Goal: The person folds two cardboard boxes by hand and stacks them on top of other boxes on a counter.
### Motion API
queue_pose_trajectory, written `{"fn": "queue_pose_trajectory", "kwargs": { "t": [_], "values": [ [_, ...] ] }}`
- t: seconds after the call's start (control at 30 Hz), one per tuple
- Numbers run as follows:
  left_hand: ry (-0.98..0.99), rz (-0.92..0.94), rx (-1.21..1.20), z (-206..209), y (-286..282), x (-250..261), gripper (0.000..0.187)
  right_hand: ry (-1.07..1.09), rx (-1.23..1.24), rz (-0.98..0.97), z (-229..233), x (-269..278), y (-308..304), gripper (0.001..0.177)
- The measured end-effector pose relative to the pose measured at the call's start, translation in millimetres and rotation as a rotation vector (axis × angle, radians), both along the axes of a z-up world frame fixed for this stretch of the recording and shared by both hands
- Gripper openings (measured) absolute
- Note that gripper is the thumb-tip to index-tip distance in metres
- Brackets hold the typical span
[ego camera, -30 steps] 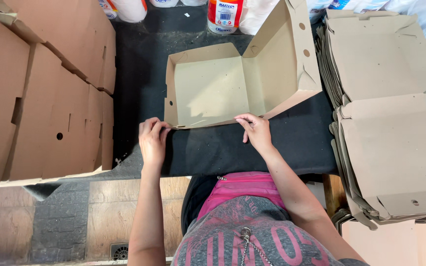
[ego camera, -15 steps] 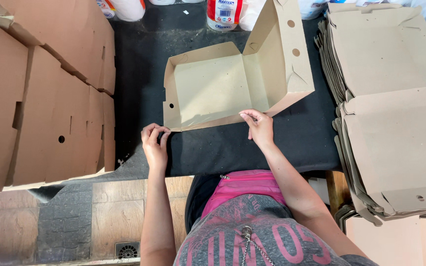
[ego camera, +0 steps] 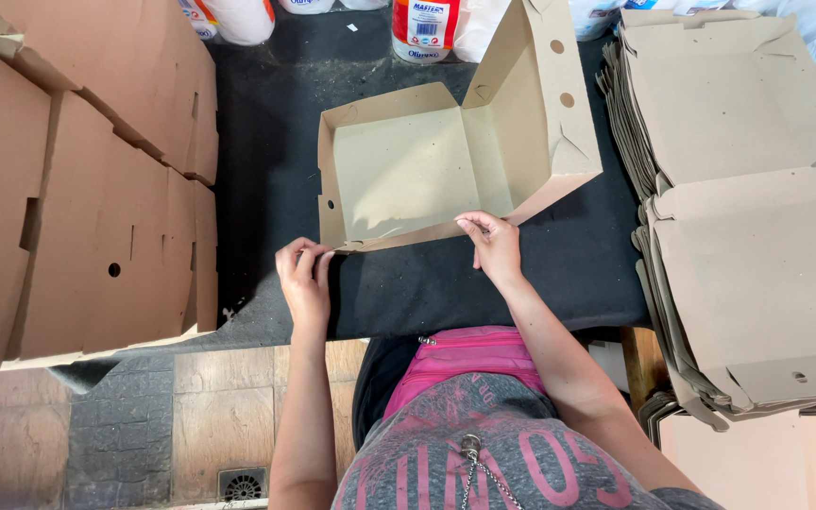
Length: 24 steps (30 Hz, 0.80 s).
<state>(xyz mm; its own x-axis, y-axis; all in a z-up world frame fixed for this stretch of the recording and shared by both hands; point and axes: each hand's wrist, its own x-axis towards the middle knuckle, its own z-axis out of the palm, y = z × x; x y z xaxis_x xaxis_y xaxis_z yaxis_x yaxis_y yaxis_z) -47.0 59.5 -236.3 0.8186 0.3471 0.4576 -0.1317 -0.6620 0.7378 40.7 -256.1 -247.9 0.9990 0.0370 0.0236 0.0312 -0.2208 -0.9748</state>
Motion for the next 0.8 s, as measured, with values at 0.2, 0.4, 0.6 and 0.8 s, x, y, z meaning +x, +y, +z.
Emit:
{"fn": "queue_pose_trajectory", "kwargs": {
  "t": [0.2,0.4,0.6,0.8],
  "values": [
    [-0.163,0.037,0.301,-5.2,-28.9,16.0,0.012,-0.015,-0.021,0.01,-2.3,0.2,-2.1,0.013],
    [-0.133,0.01,0.343,-3.7,-36.2,20.6,0.013,-0.005,-0.026,0.019,3.0,-1.7,-3.1,0.013],
    [-0.114,0.013,0.344,2.9,-38.5,20.3,0.015,0.006,-0.01,0.035,-3.7,0.1,-6.1,0.013],
    [-0.082,-0.01,0.341,7.0,-38.9,20.4,0.016,0.007,-0.009,0.049,1.4,-1.1,-6.3,0.013]
  ]
}}
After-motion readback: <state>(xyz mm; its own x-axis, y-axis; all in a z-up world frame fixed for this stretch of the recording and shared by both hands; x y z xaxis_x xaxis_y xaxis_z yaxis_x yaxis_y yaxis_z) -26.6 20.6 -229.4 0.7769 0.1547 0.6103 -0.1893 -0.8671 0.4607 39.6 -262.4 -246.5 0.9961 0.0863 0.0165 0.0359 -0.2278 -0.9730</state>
